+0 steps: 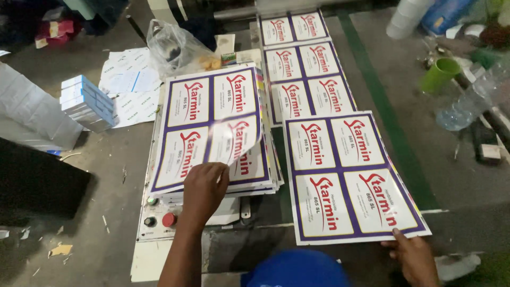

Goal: Inspecting and handling printed label sheets at a workstation.

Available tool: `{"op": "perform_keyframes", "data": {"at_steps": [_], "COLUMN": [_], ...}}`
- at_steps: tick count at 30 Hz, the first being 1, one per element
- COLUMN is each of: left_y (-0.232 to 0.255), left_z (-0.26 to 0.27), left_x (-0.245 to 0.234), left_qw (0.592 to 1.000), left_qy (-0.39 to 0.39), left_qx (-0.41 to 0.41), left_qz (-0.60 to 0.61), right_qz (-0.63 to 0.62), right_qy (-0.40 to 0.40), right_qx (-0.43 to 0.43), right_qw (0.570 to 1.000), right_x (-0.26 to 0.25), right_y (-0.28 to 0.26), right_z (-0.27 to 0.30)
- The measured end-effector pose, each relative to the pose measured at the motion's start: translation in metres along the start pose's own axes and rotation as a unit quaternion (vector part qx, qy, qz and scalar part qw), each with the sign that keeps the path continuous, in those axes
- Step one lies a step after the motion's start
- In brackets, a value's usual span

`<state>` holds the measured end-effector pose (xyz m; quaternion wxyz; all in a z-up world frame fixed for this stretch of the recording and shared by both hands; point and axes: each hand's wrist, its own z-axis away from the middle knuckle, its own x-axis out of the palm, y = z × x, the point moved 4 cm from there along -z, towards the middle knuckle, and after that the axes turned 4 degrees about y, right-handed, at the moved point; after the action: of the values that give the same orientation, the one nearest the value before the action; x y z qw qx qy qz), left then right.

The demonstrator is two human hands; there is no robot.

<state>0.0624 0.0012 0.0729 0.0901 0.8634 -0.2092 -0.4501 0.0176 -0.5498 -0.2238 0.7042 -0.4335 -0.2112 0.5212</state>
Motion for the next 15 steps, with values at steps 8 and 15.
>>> {"op": "perform_keyframes", "data": {"at_steps": [8, 15], "left_y": [0.034, 0.026], "left_z": [0.01, 0.019], "left_x": [-0.005, 0.011], "left_qw": [0.998, 0.998], "left_qy": [0.05, 0.05], "left_qx": [0.017, -0.04], "left_qz": [0.017, 0.02], "right_qz": [-0.024, -0.02], "right_qy": [-0.024, -0.061], "right_qx": [-0.005, -0.042], "right_qw": [0.999, 0.997], "right_x": [0.017, 0.062], "right_y": [0.011, -0.016], "right_z": [-0.013, -0.044]}}
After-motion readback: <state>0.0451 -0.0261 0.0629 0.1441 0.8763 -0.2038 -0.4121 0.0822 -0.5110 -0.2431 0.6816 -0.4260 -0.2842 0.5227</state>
